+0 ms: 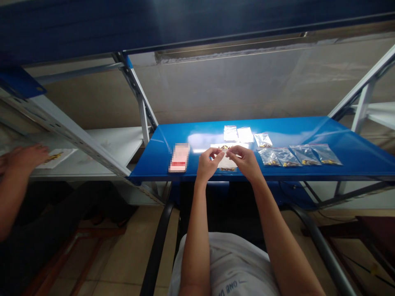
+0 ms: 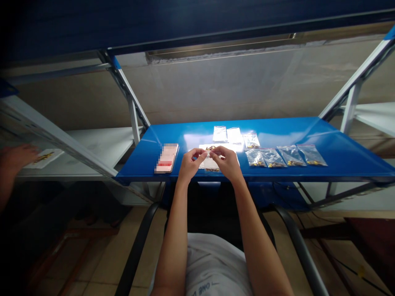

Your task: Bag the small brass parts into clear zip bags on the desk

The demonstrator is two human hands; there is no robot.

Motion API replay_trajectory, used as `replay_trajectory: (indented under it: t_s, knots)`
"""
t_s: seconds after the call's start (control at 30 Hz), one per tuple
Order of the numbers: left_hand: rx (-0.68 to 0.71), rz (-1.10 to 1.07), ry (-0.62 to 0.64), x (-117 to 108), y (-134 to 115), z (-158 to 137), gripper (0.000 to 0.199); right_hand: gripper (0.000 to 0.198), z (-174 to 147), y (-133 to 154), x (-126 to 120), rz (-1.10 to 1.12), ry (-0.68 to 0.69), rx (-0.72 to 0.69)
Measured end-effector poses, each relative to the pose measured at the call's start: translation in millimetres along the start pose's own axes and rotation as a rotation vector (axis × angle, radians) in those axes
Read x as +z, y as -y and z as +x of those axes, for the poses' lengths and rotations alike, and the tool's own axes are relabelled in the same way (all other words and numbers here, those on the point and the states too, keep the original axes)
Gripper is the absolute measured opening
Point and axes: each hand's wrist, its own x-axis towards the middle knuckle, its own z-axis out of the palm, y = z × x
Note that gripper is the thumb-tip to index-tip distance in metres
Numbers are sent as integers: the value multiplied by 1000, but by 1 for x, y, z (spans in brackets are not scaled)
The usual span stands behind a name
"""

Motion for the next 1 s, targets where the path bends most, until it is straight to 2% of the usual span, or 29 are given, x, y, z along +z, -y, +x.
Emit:
replay_trajectory:
  t_s: [0.23, 0.37, 0.6, 0.77, 0.9, 1.0]
  knots:
    - [19, -9, 27, 3, 1, 0, 25, 42, 0, 5, 0, 73, 29, 16]
    - [31, -20, 6, 4, -1, 0, 22, 36, 0, 5, -4, 90, 69, 17]
    - [32, -24, 1, 8, -6, 0, 23, 33, -1, 7, -6, 108, 1, 14]
    - [39, -45, 21, 11, -8, 0, 26, 35, -2, 10, -16, 63, -2, 48]
    - [-20, -72, -7, 15, -4, -1, 24, 36, -4, 6, -27, 9, 28, 71]
    - [-51, -110, -18, 21, -1, 0, 26, 31, -5, 4, -31, -54, -18, 70]
